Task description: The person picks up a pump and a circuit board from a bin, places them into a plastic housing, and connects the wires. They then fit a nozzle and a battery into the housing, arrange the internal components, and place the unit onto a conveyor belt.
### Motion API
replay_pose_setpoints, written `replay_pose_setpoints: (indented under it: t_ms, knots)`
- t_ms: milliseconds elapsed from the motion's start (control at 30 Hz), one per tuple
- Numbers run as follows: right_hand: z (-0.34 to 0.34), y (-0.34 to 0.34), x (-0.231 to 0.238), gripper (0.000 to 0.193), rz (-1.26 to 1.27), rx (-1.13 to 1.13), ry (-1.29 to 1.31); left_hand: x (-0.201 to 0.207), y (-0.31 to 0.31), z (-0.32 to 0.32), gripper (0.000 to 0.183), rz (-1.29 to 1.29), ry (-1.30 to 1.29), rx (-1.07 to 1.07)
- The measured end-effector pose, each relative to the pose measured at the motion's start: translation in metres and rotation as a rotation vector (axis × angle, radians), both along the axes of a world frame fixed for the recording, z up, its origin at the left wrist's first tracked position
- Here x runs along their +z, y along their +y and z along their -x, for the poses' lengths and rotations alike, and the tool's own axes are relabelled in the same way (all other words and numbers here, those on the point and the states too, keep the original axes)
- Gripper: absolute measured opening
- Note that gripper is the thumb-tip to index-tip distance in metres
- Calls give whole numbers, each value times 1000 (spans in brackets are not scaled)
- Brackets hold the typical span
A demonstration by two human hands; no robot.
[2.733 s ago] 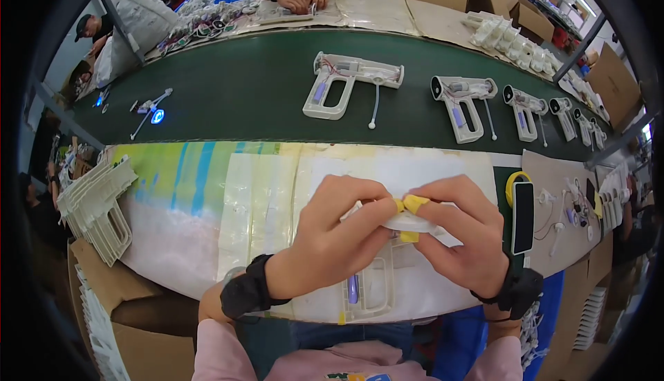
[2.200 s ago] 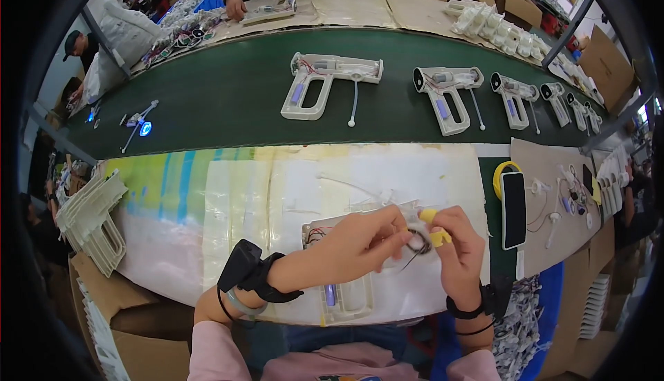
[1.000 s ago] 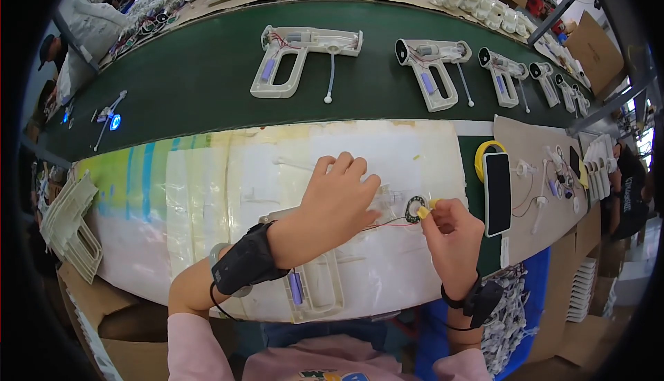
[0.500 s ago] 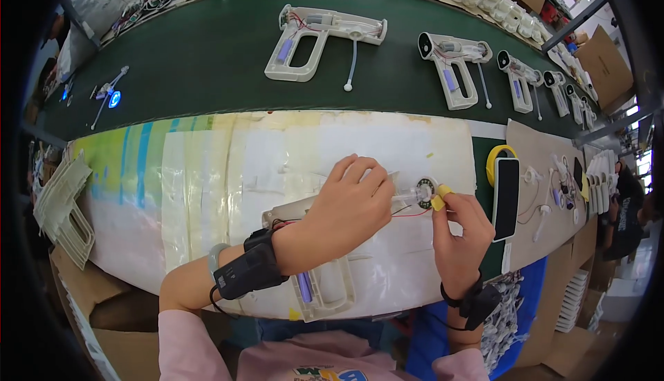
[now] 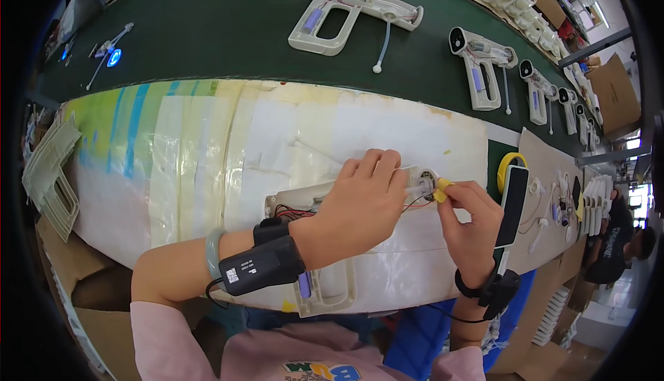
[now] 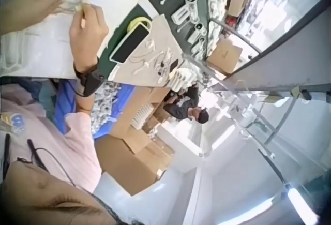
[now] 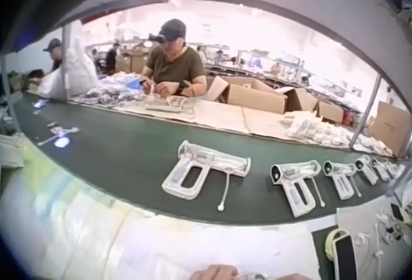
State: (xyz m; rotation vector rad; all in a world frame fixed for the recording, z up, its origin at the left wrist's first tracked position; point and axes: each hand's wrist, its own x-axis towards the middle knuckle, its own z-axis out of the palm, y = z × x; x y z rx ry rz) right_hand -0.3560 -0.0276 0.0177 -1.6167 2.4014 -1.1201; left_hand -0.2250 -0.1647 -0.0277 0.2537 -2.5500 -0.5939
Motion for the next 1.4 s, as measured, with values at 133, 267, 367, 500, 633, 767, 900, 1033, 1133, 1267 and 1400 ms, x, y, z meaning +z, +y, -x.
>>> replay_pose_setpoints:
  t_ms: [133, 267, 367, 500, 633, 767, 900, 1033, 1133, 1267, 1400]
  knots:
    - [3, -5, 6, 14, -13, -15, -8, 4, 0, 2, 14, -101, -21, 33]
    - [5, -8, 4, 13, -89, 38, -40, 4, -3, -1, 14, -92, -59, 14]
    - [6, -8, 3, 13, -84, 36, -69, 2, -3, -1, 15, -76, -82, 9]
    - [7, -11, 7, 12, -149, 89, -92, 3, -4, -2, 15, -41, -141, 6]
    - [14, -13, 8, 11, -190, 113, -170, 3, -4, -2, 16, -38, -146, 10]
    - [21, -11, 6, 11, -177, 103, -227, 3, -6, 0, 16, -72, -152, -7]
    - [24, -10, 5, 9, -182, 83, -353, 2, -6, 0, 17, -47, -133, -24]
    - [16, -15, 8, 9, -218, 74, -264, 2, -4, -2, 18, -47, -132, -9]
    - [10, -22, 14, 11, -231, 78, -165, 2, -6, -3, 17, -24, -134, 29]
    - [23, -25, 21, 9, -337, 79, -243, 2, -6, -5, 17, -43, -145, 3]
    - [25, -29, 26, 8, -401, 57, -295, 0, -6, -5, 17, -83, -130, 13]
